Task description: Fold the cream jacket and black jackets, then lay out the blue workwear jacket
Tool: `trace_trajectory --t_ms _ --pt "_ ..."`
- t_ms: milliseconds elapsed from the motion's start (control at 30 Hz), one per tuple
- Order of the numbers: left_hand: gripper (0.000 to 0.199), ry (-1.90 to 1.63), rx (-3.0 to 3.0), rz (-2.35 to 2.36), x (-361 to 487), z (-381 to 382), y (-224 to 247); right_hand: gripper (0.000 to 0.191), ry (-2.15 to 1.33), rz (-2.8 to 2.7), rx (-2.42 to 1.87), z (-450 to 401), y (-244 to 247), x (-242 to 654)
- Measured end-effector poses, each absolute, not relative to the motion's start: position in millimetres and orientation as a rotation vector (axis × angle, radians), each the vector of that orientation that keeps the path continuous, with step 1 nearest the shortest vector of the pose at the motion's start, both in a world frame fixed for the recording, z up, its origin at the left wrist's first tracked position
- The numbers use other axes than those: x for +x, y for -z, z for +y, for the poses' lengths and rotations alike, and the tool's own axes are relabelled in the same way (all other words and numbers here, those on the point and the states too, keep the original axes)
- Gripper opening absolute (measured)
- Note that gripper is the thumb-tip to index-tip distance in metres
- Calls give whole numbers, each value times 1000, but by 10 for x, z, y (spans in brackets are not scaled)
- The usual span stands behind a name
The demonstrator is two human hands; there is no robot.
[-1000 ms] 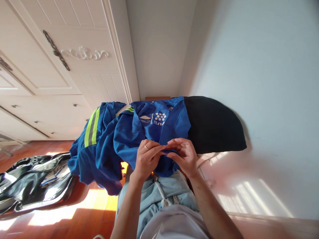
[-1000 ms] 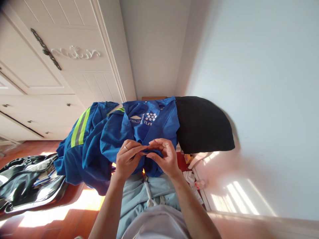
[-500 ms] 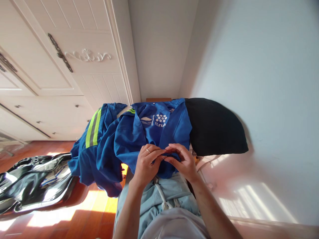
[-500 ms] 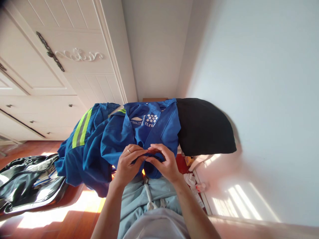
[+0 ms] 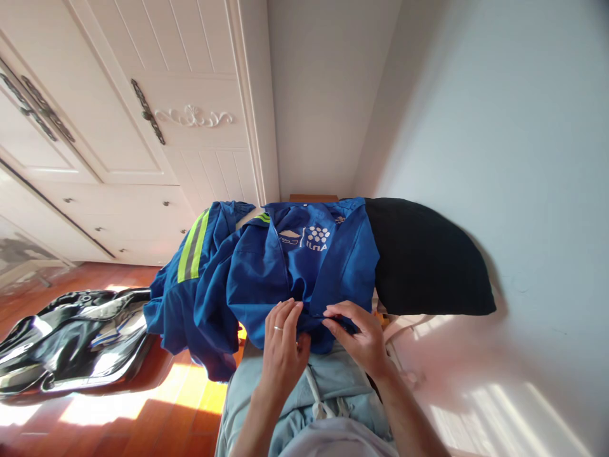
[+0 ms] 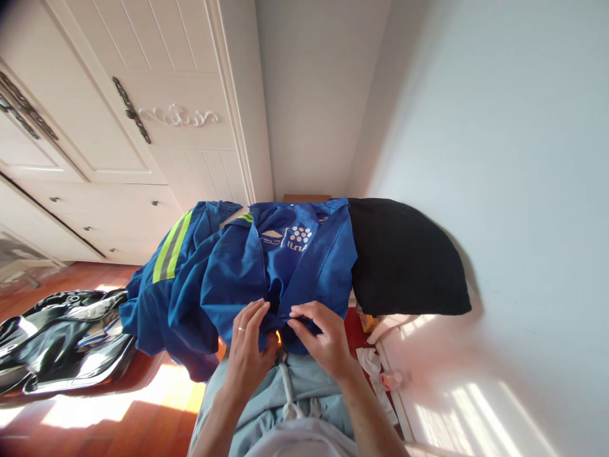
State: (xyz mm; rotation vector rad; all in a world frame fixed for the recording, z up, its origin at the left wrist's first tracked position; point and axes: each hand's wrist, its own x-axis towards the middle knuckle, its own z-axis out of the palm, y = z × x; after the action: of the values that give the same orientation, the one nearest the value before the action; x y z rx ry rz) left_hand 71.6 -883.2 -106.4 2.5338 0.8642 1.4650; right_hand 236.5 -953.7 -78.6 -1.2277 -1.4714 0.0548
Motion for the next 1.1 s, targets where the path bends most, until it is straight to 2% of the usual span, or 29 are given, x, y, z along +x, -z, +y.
trace_trajectory --t_ms 67,133,267,400,467,633,767,933,1000,1100 --pt "54 -1586 2480 888 651 -8814 1064 24 -54 -1502 -1216 -9550 774 2383" --pt "48 -1561 2509 894 552 -8803 1003 26 -75 -1553 -1199 -9568 772 2400" --pt "42 -1100 2685 753 353 -8825 806 25 -150 -1677 -1162 -9623 788 2419" --pt "60 -766 2731 570 190 -8853 760 19 -349 -1818 -1270 -9700 839 2446" --pt "66 -744 2741 512 120 -8838 809 20 -467 -1898 -1357 -9733 874 2468" --pt "61 -861 2645 564 117 -8631 863 30 -603 -1928 -1494 -9722 853 2576" --pt "35 -910 2377 764 394 -8130 733 41 -582 -1812 -1496 -9473 675 2812" --pt "39 -1079 2137 1194 880 -7118 521 61 -342 -1617 -1631 -8657 364 3419" --pt "38 -990 2102 1363 1062 -6730 447 65 -269 -1501 -1781 -8243 219 3693" --pt "32 -842 2035 1507 1301 -6236 388 72 -364 -1247 -2101 -7689 25 4016"
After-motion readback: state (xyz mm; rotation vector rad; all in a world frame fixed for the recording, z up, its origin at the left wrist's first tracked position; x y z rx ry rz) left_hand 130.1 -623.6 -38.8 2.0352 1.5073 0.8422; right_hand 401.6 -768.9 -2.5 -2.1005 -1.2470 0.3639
